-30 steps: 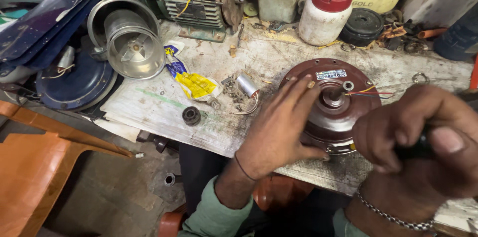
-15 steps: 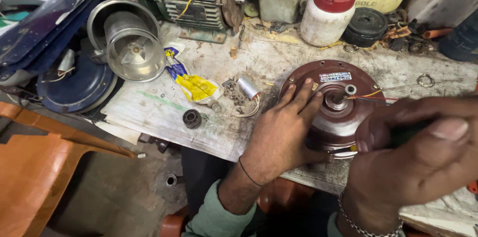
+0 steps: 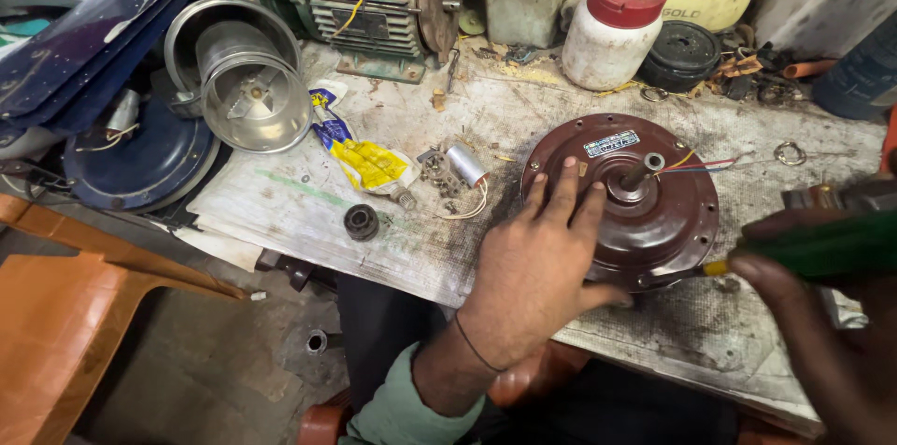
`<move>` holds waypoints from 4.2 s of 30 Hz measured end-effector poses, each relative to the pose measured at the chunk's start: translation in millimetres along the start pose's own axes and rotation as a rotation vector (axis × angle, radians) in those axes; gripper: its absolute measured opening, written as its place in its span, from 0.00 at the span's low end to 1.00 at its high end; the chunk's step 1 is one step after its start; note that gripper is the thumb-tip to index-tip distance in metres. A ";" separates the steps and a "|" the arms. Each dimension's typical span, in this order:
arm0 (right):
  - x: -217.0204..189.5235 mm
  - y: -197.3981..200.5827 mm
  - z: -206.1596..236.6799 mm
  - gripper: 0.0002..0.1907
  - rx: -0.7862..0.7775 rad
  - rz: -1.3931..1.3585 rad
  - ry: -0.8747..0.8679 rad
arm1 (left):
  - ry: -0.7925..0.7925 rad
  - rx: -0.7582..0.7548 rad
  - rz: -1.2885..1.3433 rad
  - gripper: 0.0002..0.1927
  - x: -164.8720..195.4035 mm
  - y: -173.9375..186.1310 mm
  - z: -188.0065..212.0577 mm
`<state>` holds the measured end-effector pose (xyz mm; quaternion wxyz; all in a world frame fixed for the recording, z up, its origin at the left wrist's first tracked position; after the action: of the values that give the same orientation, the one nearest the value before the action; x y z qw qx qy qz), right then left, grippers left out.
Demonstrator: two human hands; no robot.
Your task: The person uses a screwdriver to loosen screws on a brown motor housing, then twists and connects wires from a capacitor to the motor terminals. They unwrap a white plastic bracket and secure it to the motor shaft using a screwdriver.
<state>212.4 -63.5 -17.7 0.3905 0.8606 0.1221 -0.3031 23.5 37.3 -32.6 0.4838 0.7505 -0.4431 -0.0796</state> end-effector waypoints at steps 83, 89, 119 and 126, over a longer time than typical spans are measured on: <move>25.9 -32.4 -15.3 0.37 -0.497 0.753 -0.009 | -0.230 0.247 0.114 0.06 22.1 27.9 -68.1; 26.4 -33.0 -14.6 0.38 -0.511 0.748 -0.008 | -0.242 0.284 0.113 0.11 19.5 28.5 -69.7; 39.1 -32.2 -13.4 0.40 -0.481 0.749 0.008 | -0.262 0.330 -0.013 0.08 24.5 29.1 -67.6; 32.4 -30.9 -14.8 0.39 -0.405 0.664 0.080 | -0.183 0.381 -0.016 0.11 29.6 31.4 -68.3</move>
<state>230.4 -32.7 -48.6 0.6242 0.7700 -0.0906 -0.0964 60.1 55.8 37.1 0.2905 0.8216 -0.4860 -0.0661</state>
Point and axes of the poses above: each hand's wrist, its own z-axis away from the middle knuckle, its own y-axis out of the back of the hand, x = y × z, the point moved 8 cm from there along -z, towards the middle knuckle, and after that the axes turned 10 degrees about x, right-handed, at the moved point
